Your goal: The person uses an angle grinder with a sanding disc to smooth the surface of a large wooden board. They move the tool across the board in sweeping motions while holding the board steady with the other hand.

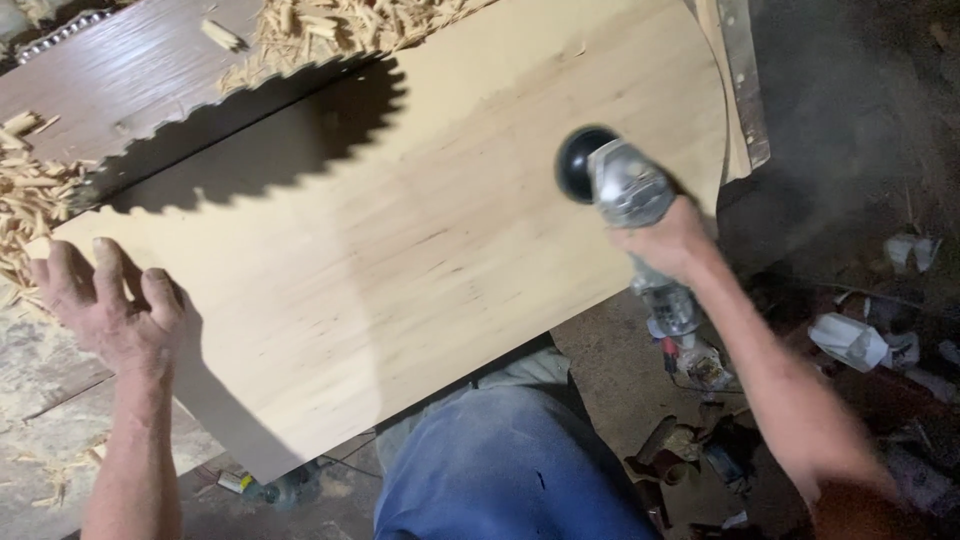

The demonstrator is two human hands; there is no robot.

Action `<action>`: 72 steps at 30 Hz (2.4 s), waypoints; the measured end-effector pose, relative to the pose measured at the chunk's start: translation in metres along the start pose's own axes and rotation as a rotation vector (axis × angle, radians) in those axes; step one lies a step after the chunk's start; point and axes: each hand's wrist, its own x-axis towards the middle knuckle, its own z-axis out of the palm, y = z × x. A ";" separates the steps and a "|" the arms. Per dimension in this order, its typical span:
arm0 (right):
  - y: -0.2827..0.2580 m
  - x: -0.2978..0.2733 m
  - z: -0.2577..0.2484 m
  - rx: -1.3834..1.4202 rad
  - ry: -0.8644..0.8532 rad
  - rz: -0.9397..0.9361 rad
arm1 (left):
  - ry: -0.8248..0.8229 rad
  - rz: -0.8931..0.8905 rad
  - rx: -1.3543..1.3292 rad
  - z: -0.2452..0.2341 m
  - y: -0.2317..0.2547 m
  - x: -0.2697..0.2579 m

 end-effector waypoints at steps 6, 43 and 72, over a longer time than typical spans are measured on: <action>-0.013 -0.059 0.075 -0.198 -0.109 0.020 | 0.118 0.054 0.084 0.000 -0.008 0.006; 0.049 0.041 -0.095 0.013 0.113 0.175 | -0.067 -0.085 0.173 0.007 0.016 -0.015; 0.036 -0.082 0.111 -0.083 -0.137 0.034 | -0.017 -0.300 0.133 0.021 -0.012 -0.039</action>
